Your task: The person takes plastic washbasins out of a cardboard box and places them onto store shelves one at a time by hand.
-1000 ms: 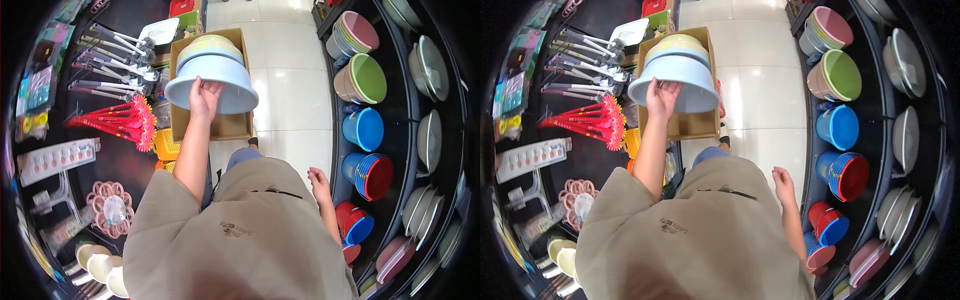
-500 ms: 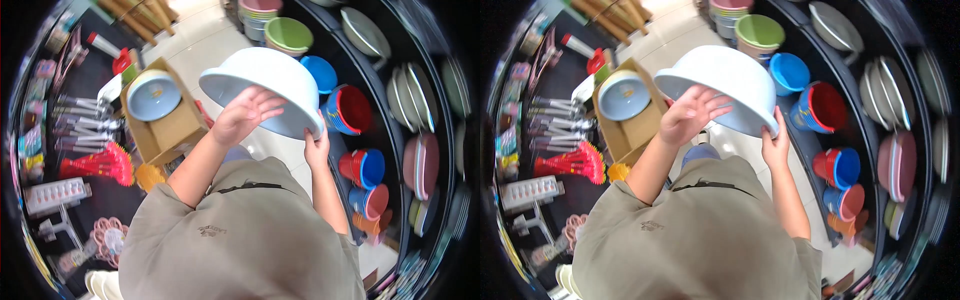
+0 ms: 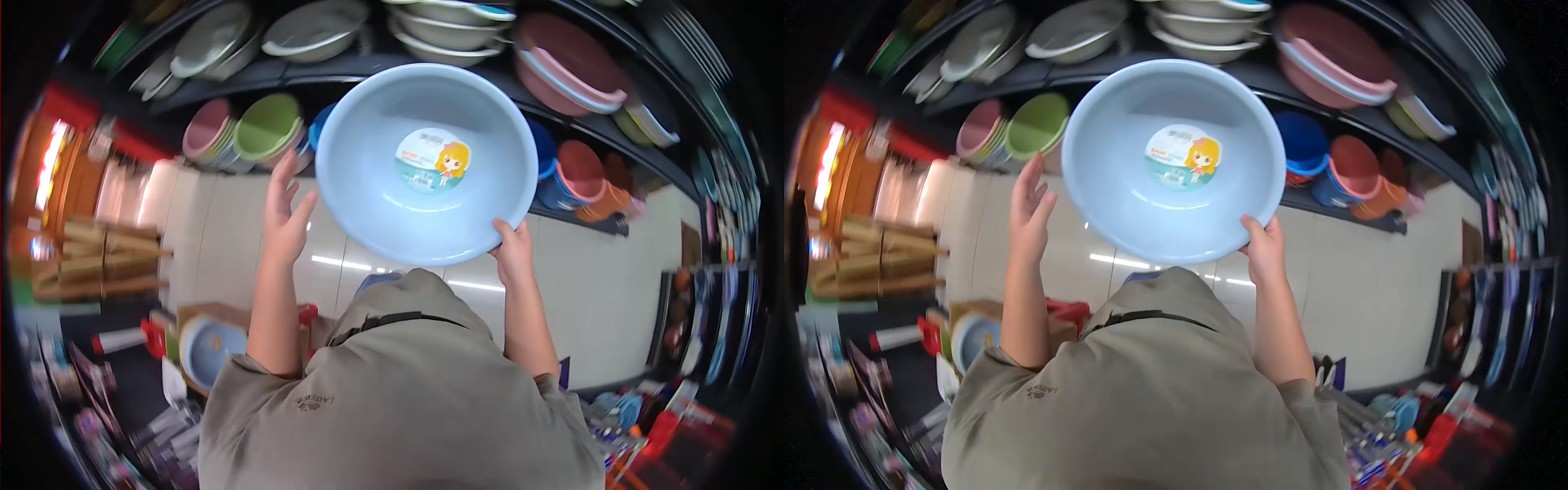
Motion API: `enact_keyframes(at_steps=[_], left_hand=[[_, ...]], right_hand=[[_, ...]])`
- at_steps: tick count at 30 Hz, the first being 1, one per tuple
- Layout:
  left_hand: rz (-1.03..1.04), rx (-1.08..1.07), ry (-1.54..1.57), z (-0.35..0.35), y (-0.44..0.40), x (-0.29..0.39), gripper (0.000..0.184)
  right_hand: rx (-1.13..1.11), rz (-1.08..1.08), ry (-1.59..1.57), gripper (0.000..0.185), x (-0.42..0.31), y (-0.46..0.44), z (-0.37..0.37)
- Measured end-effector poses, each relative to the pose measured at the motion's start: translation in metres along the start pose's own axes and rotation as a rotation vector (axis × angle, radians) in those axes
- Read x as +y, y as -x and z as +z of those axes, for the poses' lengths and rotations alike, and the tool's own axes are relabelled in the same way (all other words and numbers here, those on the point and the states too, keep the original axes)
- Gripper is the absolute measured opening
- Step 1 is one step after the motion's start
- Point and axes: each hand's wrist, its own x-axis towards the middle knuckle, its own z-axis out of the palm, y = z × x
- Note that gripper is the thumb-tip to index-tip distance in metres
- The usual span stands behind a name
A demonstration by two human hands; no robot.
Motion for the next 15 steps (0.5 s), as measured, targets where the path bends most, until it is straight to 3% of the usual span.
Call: enact_keyframes(at_steps=[1, 8, 13, 15], left_hand=[[-0.1, -0.052, 0.098, 0.005, -0.007, -0.007, 0.06], [-0.238, -0.384, 0.511, 0.073, -0.055, -0.025, 0.072], [-0.11, -0.536, 0.498, 0.101, -0.095, -0.036, 0.086], [-0.07, -0.582, 0.502, 0.12, -0.099, -0.033, 0.091]], right_hand=[[0.055, -0.031, -0.02, 0.036, -0.004, 0.007, -0.007], [0.15, -0.031, -0.148, 0.04, -0.03, 0.022, -0.044], [0.319, -0.195, -0.262, 0.05, -0.018, 0.032, -0.039], [0.308, -0.367, -0.227, 0.065, -0.017, 0.04, -0.05]])
